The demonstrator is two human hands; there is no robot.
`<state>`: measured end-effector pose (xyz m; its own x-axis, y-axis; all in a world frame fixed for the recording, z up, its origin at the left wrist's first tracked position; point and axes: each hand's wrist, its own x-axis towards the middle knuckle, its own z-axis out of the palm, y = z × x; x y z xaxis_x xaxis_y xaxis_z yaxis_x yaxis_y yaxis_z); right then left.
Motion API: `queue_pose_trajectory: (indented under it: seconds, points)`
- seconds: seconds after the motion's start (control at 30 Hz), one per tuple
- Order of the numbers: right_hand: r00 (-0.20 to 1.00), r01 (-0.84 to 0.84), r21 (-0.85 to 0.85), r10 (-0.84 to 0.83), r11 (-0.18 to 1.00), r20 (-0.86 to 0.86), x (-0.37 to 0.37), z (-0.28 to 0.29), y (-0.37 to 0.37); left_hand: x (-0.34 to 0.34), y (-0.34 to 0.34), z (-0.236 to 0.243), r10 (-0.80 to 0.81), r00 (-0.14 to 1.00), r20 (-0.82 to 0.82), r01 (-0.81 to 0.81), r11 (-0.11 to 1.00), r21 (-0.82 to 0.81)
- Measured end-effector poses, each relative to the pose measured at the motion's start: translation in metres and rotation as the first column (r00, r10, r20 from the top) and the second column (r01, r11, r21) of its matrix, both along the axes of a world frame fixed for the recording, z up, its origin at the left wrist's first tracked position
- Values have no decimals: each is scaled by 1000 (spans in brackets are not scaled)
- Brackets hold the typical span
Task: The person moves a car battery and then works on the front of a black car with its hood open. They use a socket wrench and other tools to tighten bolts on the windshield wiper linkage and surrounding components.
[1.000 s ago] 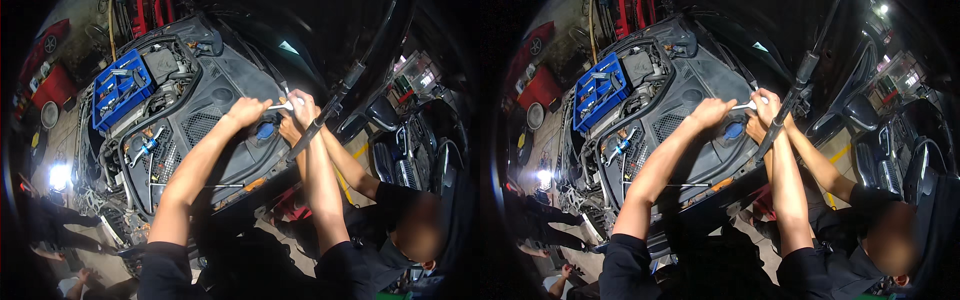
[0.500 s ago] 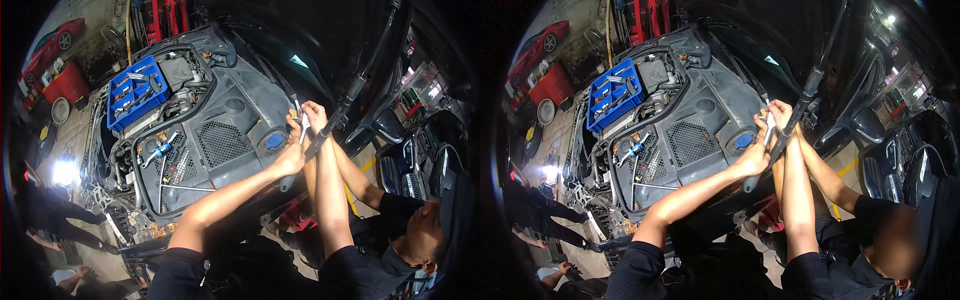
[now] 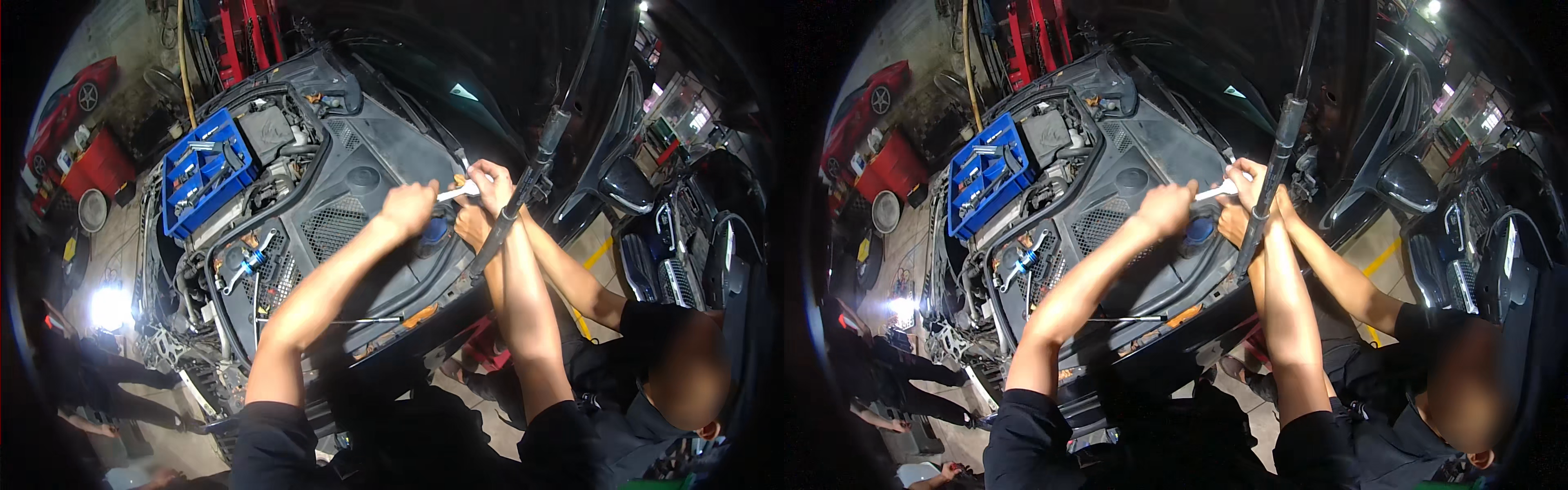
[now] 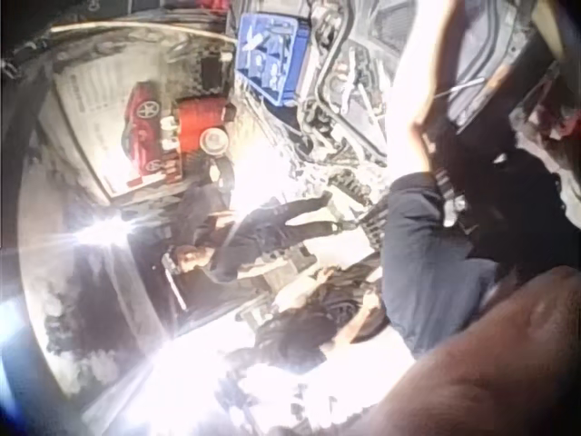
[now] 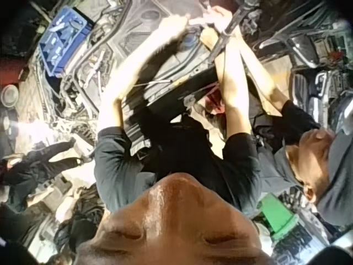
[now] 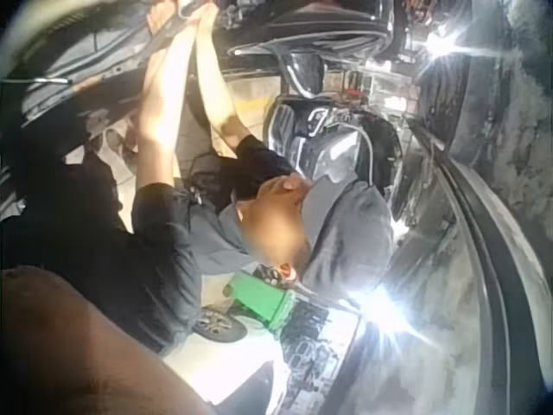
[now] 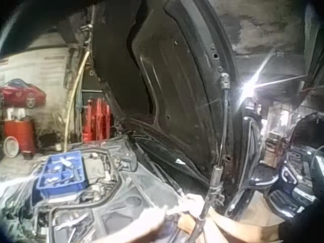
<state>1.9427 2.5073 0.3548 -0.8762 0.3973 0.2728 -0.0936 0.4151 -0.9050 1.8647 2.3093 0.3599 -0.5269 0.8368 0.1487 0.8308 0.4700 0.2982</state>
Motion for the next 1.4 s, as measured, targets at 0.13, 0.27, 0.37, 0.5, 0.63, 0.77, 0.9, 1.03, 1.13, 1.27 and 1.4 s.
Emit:
queue_pose_trajectory:
  seconds: [0.13, 0.27, 0.37, 0.5, 0.63, 0.77, 0.9, 1.03, 1.13, 1.27, 1.4]
  points:
    - [991, -131, -369, 118, 920, -59, 0, 13, -18, 80, 0, -20, -211, 722, 659, -59, 930, 363]
    - [992, -126, -302, 114, 945, -58, 2, 9, -7, 68, 11, -15, -96, 861, 500, 5, 983, 181]
    - [996, -85, -117, 83, 989, -27, 2, 6, -8, 4, -6, -6, -218, 972, 93, 218, 976, 9]
    - [997, -17, -20, 15, 1000, -72, -5, 0, -9, -54, 6, 18, -224, 930, -293, 232, 973, -9]
    - [995, 3, -23, -5, 1000, -101, -3, -5, -3, -38, 17, 12, -292, 947, 137, 274, 953, 132]
    - [997, -66, -185, 59, 980, -42, -3, -6, 7, 5, 32, 4, -290, 413, 863, 21, 951, 310]
    - [999, 11, -267, -1, 964, 38, -2, 10, -20, 39, 42, -7, -354, 181, 918, -285, 874, 393]
    - [997, 13, -198, -28, 980, -72, -6, -1, -5, 44, 50, -8, -394, -19, 919, -434, 831, 348]
    - [992, -73, -164, 54, 984, -115, -1, 10, -16, 44, 61, -15, -383, 464, 799, -455, 671, 586]
    - [985, -132, 98, 142, 986, -94, 5, 36, -13, 52, 53, 2, -306, 682, 664, -384, 622, 682]
    - [949, -294, -387, 220, 874, -224, 6, 35, -30, 48, 8, 18, -295, 645, 704, -397, 658, 640]
